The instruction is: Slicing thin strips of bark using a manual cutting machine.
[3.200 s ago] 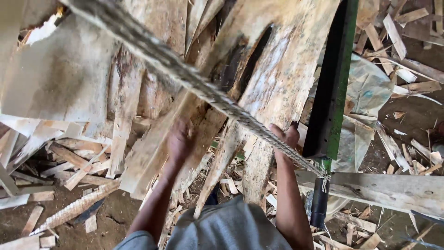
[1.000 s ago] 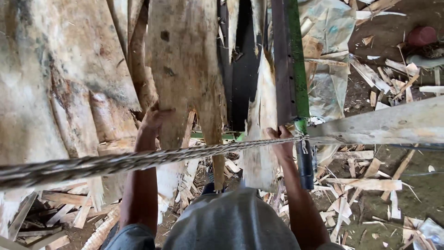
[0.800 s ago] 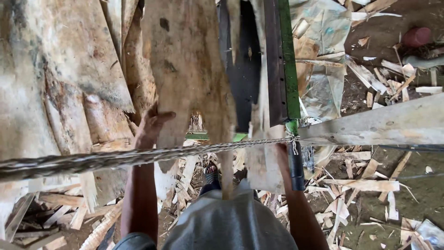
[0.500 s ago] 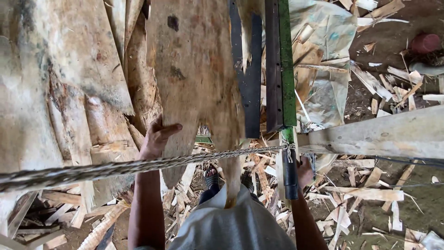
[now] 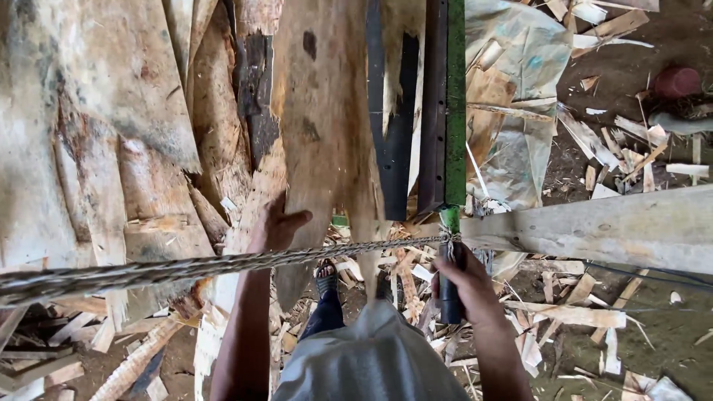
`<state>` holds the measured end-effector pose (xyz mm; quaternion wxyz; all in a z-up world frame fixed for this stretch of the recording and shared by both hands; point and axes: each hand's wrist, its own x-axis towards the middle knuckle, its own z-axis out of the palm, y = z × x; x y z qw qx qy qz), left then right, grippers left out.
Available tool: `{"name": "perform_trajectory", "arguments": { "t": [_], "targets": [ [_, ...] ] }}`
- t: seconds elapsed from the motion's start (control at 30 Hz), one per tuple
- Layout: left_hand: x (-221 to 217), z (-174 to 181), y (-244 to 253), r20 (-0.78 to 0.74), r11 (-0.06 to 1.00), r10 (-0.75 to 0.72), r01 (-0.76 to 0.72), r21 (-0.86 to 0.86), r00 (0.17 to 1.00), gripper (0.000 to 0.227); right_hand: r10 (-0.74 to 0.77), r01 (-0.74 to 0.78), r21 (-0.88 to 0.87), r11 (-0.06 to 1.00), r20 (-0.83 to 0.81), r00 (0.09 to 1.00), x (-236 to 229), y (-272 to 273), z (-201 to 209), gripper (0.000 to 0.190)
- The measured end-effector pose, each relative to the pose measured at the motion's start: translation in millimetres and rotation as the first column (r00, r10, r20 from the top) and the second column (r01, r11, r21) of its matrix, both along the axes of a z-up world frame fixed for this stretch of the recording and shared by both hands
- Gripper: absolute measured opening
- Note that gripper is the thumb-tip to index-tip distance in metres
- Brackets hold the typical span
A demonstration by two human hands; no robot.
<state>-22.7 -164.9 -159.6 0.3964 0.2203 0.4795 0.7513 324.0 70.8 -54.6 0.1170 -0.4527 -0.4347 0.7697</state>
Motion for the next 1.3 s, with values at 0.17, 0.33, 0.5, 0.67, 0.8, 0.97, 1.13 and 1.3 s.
{"name": "perform_trajectory", "arguments": {
  "t": [0.17,0.33,0.5,0.67,0.8,0.97,1.13,1.3],
  "targets": [
    [-37.4,-161.5,-5.4,0.279,0.984,0.004,-0.054,0.171,0.96,0.082,0.142,-0.147,0.17,0.974,0.038,0.989,-9.9,-0.4,18.9,0.042],
    [-17.3,-172.7,-1.3,0.152,0.996,0.016,-0.03,0.089,0.988,0.091,0.12,-0.137,0.197,0.971,0.094,0.988,-6.4,0.9,56.2,0.038],
    [-12.6,-174.0,14.1,0.02,0.999,0.014,-0.015,0.04,1.0,0.099,0.102,-0.133,0.228,0.965,0.142,0.985,-9.0,-1.8,49.0,0.037],
    [7.6,-66.8,29.9,-0.077,0.999,-0.001,-0.002,-0.048,0.997,0.09,0.12,-0.179,0.276,0.944,0.216,0.969,-12.2,-6.0,38.4,0.034],
    [22.8,-37.9,47.3,-0.063,0.841,0.049,-0.076,-0.536,0.997,0.063,0.141,-0.188,0.298,0.936,0.172,0.975,-10.0,-2.6,48.8,0.032],
    [30.1,-96.9,73.0,-0.083,0.834,0.032,-0.072,-0.548,0.996,0.041,0.132,-0.18,0.268,0.946,0.189,0.973,-11.3,-7.2,52.9,0.032],
    [48.3,-147.2,96.3,0.205,0.952,0.151,-0.085,-0.295,0.967,0.056,0.121,-0.187,0.33,0.925,0.21,0.97,-14.3,-7.1,44.3,0.03],
    [45.2,-120.5,114.1,0.305,0.902,0.249,-0.106,-0.418,0.919,0.067,0.126,-0.207,0.305,0.93,0.265,0.956,-20.5,-7.9,66.4,0.034]
  ]
}}
